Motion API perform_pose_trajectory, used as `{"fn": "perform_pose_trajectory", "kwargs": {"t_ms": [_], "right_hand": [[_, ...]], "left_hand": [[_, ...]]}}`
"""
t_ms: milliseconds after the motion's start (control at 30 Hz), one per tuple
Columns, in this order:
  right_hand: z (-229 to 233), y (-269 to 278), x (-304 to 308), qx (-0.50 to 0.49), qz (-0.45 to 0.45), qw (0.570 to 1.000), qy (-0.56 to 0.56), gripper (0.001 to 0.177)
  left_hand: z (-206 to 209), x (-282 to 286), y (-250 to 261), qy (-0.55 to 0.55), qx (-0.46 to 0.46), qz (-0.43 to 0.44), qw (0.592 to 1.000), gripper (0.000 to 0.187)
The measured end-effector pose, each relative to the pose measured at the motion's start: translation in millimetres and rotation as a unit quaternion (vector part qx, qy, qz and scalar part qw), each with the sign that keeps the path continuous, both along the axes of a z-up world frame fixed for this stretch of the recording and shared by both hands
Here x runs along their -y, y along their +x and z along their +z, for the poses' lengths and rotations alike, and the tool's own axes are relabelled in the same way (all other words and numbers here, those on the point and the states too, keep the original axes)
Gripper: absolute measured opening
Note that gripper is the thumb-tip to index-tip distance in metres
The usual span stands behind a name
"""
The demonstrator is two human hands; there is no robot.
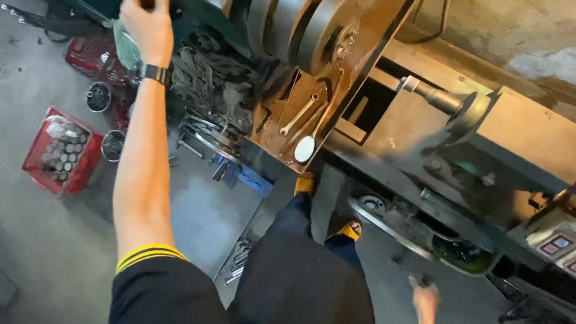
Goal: The person operates a metalworking lathe, using a wrench to tighten bolts on the chuck and adjusting the machine's controls. They then pick up a metal ring from the floor and wipe the chuck with a cloth.
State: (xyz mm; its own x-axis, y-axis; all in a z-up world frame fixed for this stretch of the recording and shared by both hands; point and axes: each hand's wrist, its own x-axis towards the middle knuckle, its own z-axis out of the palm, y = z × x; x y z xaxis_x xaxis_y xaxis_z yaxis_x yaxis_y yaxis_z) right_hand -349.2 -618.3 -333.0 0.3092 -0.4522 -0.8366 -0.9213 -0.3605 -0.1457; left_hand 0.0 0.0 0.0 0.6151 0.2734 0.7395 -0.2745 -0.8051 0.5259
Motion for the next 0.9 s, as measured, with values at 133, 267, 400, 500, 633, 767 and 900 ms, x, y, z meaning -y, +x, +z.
{"fn": "perform_pose_trajectory", "kwargs": {"t_ms": [133, 267, 400, 500, 633, 767, 900], "right_hand": [[-3.5, -22.6, -7.7, 0.125, -0.053, 0.990, -0.030, 0.040], [41.1, -36.3, -39.3, 0.174, 0.031, 0.979, -0.101, 0.061], [88.9, -32.6, -88.4, 0.257, 0.022, 0.966, -0.022, 0.023], [149.3, 18.5, -153.7, 0.182, -0.046, 0.977, -0.098, 0.060], [229.7, 68.7, -242.3, 0.385, 0.089, 0.919, 0.010, 0.027], [268.6, 116.6, -282.8, 0.589, 0.039, 0.805, 0.060, 0.011], [315.9, 151.7, -299.0, 0.635, 0.110, 0.758, 0.099, 0.054]], "left_hand": [[-24.4, 7.1, 7.8, -0.073, -0.043, -0.009, 0.996, 0.024], [-37.0, 9.8, 37.6, -0.083, -0.033, -0.027, 0.996, 0.040], [-40.3, 11.4, 53.8, -0.053, 0.014, -0.035, 0.998, 0.028], [3.0, 41.8, 20.9, 0.025, 0.010, -0.098, 0.995, 0.018], [37.7, 110.1, -60.9, -0.059, -0.130, -0.348, 0.926, 0.012], [-13.8, 139.4, -108.5, -0.040, -0.257, -0.495, 0.829, 0.033], [-16.9, 148.8, -123.9, -0.025, -0.327, -0.532, 0.780, 0.060]]}}
